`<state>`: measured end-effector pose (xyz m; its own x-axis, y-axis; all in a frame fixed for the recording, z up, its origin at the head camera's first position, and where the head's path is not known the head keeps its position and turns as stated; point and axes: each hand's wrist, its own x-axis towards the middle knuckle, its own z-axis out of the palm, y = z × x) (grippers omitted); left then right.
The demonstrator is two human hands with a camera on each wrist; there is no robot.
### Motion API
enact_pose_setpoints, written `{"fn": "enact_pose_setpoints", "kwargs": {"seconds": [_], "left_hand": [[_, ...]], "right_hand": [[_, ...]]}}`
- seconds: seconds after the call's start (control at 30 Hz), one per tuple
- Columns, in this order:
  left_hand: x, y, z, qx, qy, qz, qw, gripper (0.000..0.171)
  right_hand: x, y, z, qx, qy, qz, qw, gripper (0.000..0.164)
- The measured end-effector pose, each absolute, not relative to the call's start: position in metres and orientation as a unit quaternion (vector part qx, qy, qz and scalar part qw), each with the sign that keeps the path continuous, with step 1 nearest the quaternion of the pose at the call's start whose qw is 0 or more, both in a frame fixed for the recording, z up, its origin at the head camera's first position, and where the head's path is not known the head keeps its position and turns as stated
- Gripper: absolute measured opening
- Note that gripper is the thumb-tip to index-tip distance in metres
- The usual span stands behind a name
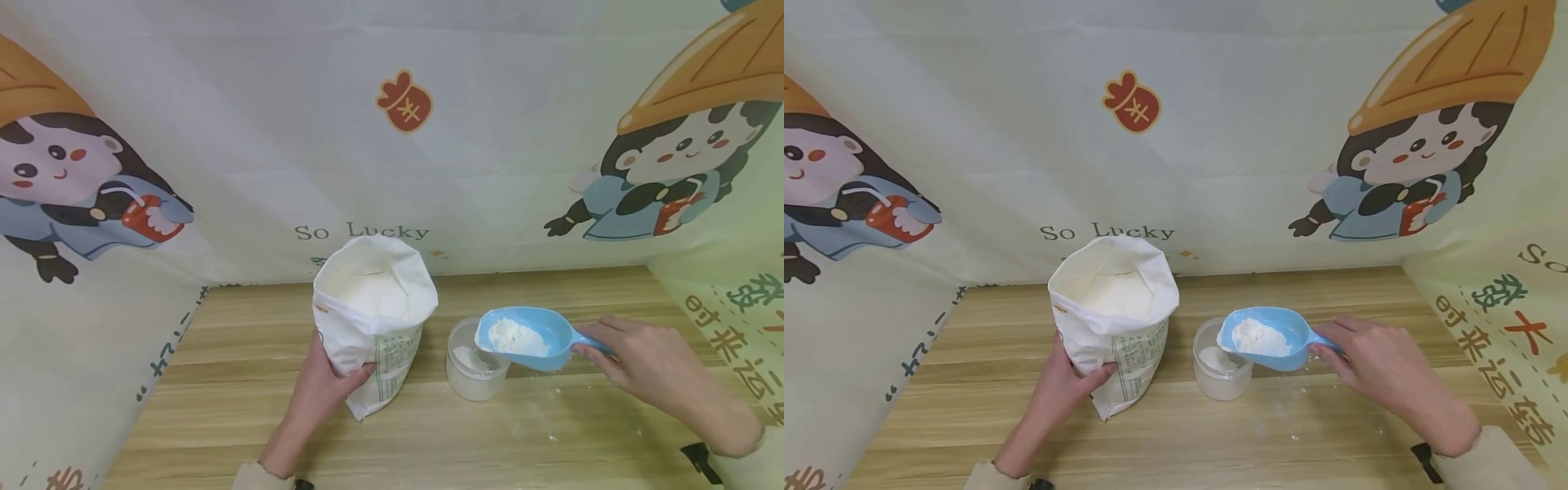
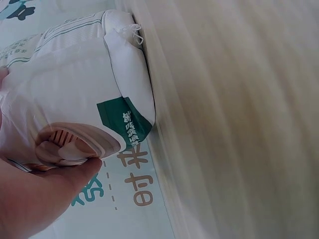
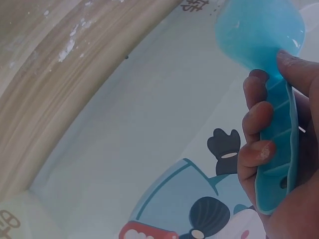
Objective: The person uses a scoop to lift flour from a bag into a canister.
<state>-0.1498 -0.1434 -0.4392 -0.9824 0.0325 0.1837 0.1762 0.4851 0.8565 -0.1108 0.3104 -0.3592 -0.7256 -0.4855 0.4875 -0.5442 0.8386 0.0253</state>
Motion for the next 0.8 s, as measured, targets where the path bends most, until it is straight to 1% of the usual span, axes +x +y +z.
{"fn": "enact_pose_setpoints", "kwargs": {"seconds": [0.17, 0.33, 0.43, 0.63, 0.8], "left_hand": [[-0.15, -0.144, -0.44, -0.064, -0.86, -0.501, 0.075, 0.093], [-0.15, -0.144, -0.44, -0.067, -0.86, -0.5, 0.076, 0.096], [-0.149, -0.144, -0.44, -0.068, -0.86, -0.501, 0.075, 0.096], [-0.149, -0.144, -0.439, -0.072, -0.858, -0.503, 0.075, 0.098], [-0.149, -0.144, -0.44, -0.073, -0.858, -0.502, 0.078, 0.098]], "right_hand": [[-0.112, 0.31, -0.356, 0.287, -0.927, 0.053, 0.234, 0.047], [-0.113, 0.309, -0.35, 0.291, -0.93, 0.046, 0.22, 0.032], [-0.114, 0.309, -0.347, 0.295, -0.929, 0.041, 0.218, 0.026], [-0.115, 0.309, -0.342, 0.299, -0.931, 0.027, 0.209, 0.028], [-0.117, 0.308, -0.34, 0.314, -0.924, 0.021, 0.217, 0.038]]}}
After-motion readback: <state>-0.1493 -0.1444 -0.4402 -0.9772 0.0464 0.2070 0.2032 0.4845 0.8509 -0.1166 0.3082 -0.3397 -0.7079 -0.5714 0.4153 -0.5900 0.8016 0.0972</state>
